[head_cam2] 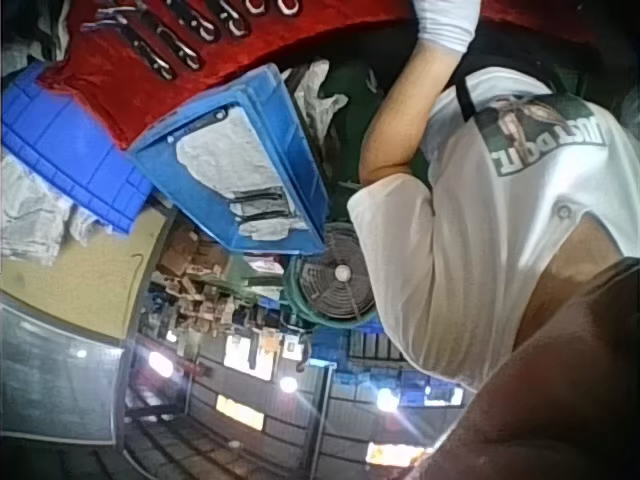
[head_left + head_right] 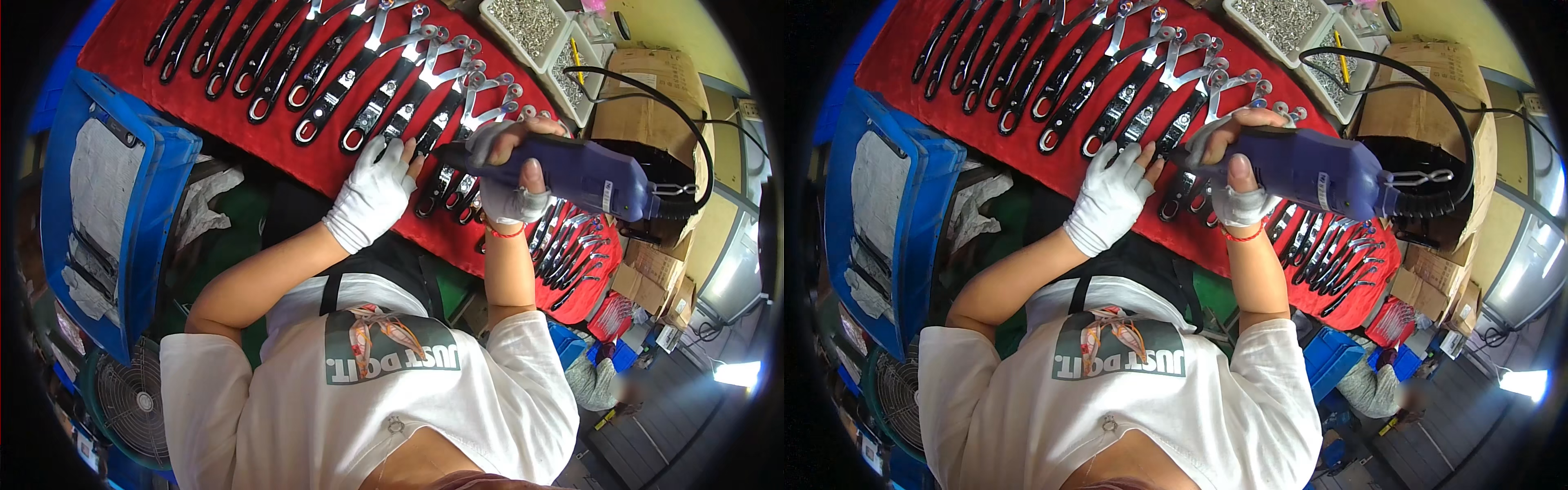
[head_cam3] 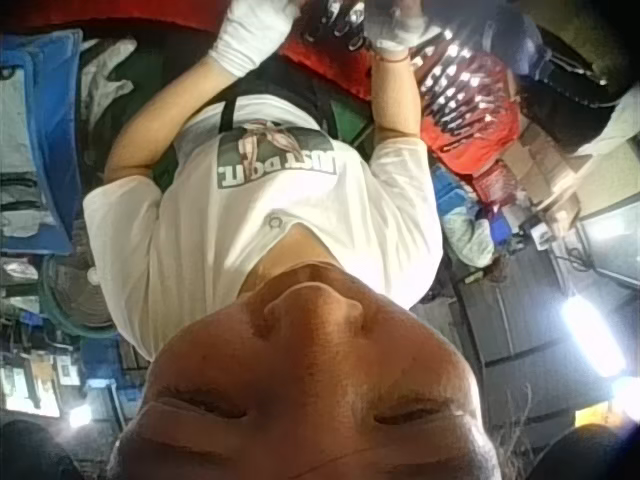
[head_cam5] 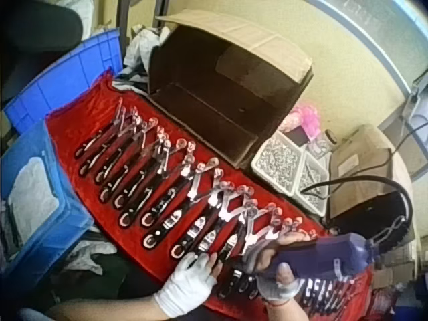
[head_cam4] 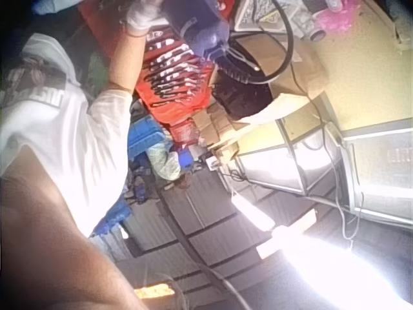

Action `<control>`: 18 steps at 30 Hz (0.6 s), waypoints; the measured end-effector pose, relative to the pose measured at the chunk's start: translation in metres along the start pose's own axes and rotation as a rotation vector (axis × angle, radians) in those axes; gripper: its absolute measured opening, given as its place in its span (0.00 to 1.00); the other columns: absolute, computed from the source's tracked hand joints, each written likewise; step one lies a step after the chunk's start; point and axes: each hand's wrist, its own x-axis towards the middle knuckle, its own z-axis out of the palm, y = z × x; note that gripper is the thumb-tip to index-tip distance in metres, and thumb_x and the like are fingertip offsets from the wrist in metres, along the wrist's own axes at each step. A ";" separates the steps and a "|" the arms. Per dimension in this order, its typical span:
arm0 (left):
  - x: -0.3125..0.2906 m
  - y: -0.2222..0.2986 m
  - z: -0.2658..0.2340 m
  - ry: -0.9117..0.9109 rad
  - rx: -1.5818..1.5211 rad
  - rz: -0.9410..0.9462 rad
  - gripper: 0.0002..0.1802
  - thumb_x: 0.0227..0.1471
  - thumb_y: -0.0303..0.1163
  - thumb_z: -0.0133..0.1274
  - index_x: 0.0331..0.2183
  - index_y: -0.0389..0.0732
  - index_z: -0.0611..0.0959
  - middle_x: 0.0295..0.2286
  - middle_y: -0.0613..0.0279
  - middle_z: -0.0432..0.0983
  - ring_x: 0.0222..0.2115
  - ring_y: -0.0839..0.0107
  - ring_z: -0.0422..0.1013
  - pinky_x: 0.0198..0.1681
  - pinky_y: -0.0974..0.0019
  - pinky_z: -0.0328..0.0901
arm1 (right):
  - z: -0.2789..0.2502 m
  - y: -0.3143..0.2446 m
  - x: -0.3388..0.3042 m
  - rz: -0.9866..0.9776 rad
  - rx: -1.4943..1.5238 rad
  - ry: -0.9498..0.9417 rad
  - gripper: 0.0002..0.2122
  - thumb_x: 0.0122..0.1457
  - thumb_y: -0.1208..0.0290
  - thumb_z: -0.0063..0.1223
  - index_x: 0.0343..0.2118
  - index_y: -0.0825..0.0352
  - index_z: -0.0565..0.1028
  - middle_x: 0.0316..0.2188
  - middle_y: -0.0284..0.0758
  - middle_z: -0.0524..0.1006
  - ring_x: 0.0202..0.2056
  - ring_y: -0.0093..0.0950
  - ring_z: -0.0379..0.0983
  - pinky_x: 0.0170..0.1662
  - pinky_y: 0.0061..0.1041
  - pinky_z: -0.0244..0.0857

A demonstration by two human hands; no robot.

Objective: The person arranges metal handle tools in a row on the table and fastens screws into each tool using an electric screwdriver.

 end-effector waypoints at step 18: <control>0.003 0.002 -0.003 -0.052 -0.001 0.029 0.22 0.45 0.34 0.44 0.43 0.38 0.77 0.47 0.54 0.71 0.48 0.64 0.64 0.54 0.53 0.54 | 0.000 0.000 -0.001 -0.034 -0.022 -0.226 0.20 0.51 0.62 0.53 0.45 0.65 0.64 0.20 0.35 0.69 0.23 0.32 0.67 0.29 0.35 0.63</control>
